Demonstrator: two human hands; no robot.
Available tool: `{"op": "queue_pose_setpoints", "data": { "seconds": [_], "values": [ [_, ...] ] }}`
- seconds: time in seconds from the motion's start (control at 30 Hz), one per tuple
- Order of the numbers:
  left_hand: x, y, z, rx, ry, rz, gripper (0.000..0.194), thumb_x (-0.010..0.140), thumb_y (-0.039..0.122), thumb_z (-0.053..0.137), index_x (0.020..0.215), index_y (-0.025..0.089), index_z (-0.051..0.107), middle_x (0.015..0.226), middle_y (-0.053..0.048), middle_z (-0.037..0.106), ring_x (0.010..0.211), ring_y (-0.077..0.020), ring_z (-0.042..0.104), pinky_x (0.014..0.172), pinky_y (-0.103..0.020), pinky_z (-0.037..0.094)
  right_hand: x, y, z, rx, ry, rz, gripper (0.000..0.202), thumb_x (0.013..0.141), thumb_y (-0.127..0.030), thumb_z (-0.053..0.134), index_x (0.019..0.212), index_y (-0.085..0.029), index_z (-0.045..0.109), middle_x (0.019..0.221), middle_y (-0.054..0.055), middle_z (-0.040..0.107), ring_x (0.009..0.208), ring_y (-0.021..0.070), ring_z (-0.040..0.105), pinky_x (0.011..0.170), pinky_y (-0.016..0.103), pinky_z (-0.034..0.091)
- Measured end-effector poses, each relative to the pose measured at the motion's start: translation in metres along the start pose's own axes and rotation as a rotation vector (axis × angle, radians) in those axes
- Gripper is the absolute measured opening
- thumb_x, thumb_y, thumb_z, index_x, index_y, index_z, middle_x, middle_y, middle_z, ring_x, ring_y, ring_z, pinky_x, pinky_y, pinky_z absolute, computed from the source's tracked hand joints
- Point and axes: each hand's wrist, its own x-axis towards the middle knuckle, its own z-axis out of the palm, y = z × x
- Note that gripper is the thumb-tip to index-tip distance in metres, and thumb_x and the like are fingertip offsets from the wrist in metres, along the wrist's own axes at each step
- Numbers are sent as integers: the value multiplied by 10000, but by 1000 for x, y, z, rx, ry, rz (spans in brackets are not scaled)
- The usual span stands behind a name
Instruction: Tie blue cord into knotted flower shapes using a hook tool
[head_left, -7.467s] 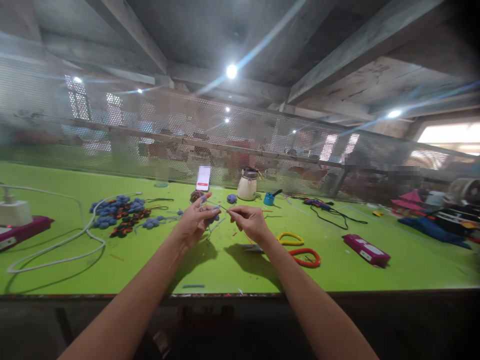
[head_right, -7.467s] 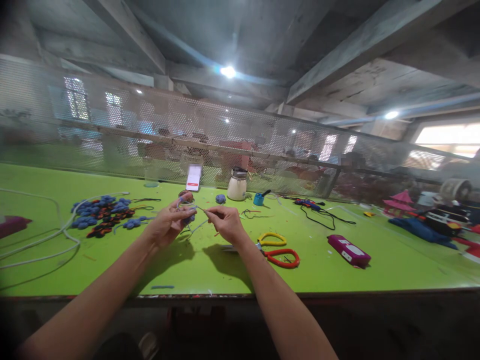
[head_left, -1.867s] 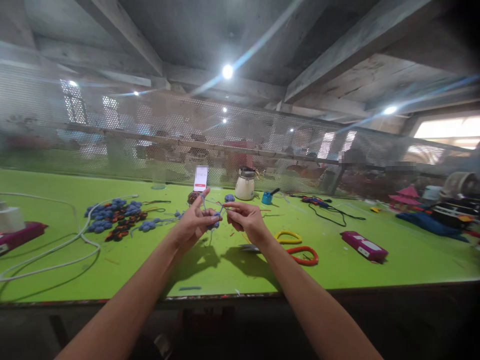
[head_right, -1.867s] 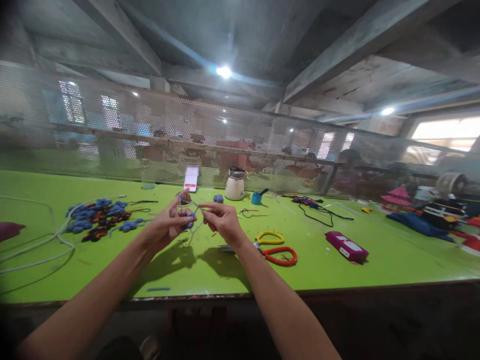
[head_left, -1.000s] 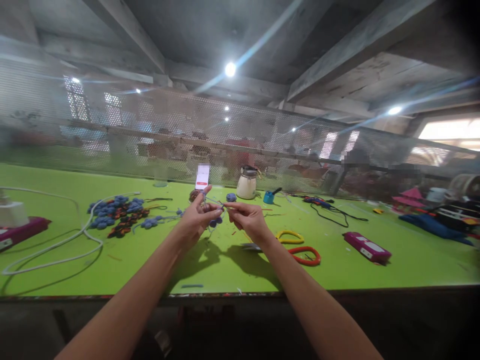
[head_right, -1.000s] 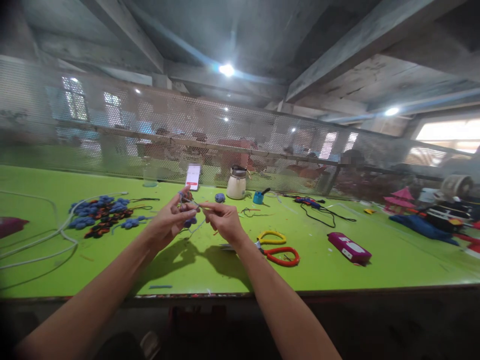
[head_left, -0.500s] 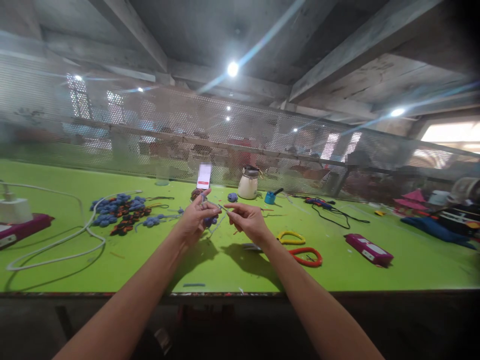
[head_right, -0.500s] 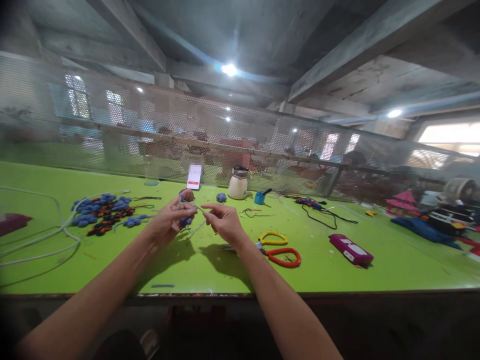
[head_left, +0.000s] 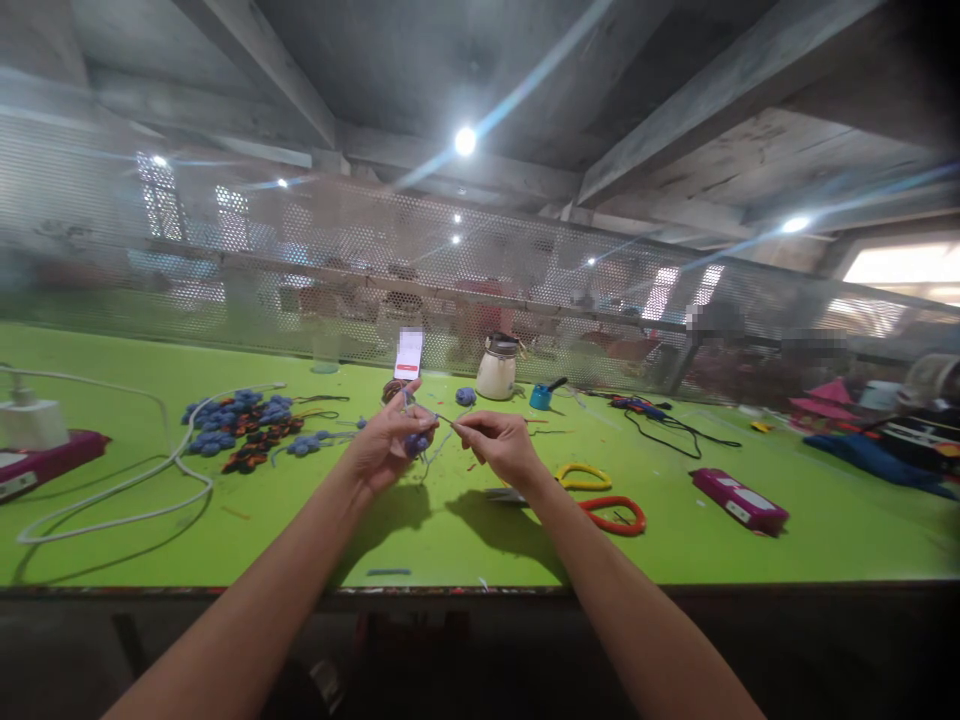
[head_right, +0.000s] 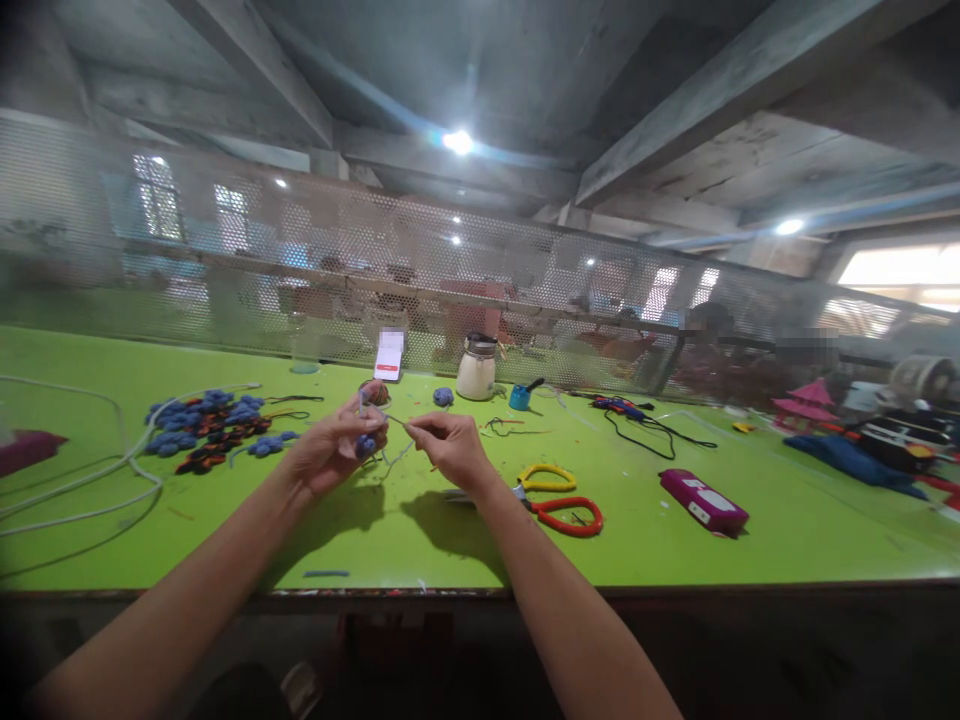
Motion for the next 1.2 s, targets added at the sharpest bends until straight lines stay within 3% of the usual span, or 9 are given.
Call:
{"op": "queue_pose_setpoints", "data": {
  "seconds": [0.37,0.7,0.87,1.2],
  "values": [
    [0,1,-2,-38,47,-17,764,655,-90,570,1353,156,380,639,6,599,568,-96,591,562,-180,506,1,1,-4,-143,-22,-172,222,782,-350,658,752,-141,727,625,41,646,560,121,535,524,248,439],
    [1,-2,-4,45,15,28,835,628,-56,633,1380,163,344,634,15,611,542,-86,570,558,-169,486,1,3,-3,-139,-42,-96,217,786,-355,649,756,-156,728,602,31,620,536,130,512,506,263,422],
    [1,-1,-3,43,31,23,866,617,-51,640,1391,142,304,620,16,616,535,-87,571,546,-167,483,1,0,-3,-173,-43,-143,199,795,-325,637,750,-150,721,641,48,643,571,139,533,540,268,423],
    [3,1,-5,57,12,24,830,616,-41,669,1358,172,363,645,17,620,546,-86,566,546,-166,473,1,-1,-3,-175,-36,-129,205,793,-323,629,743,-144,714,613,41,627,549,134,514,527,264,409]
  ]
}}
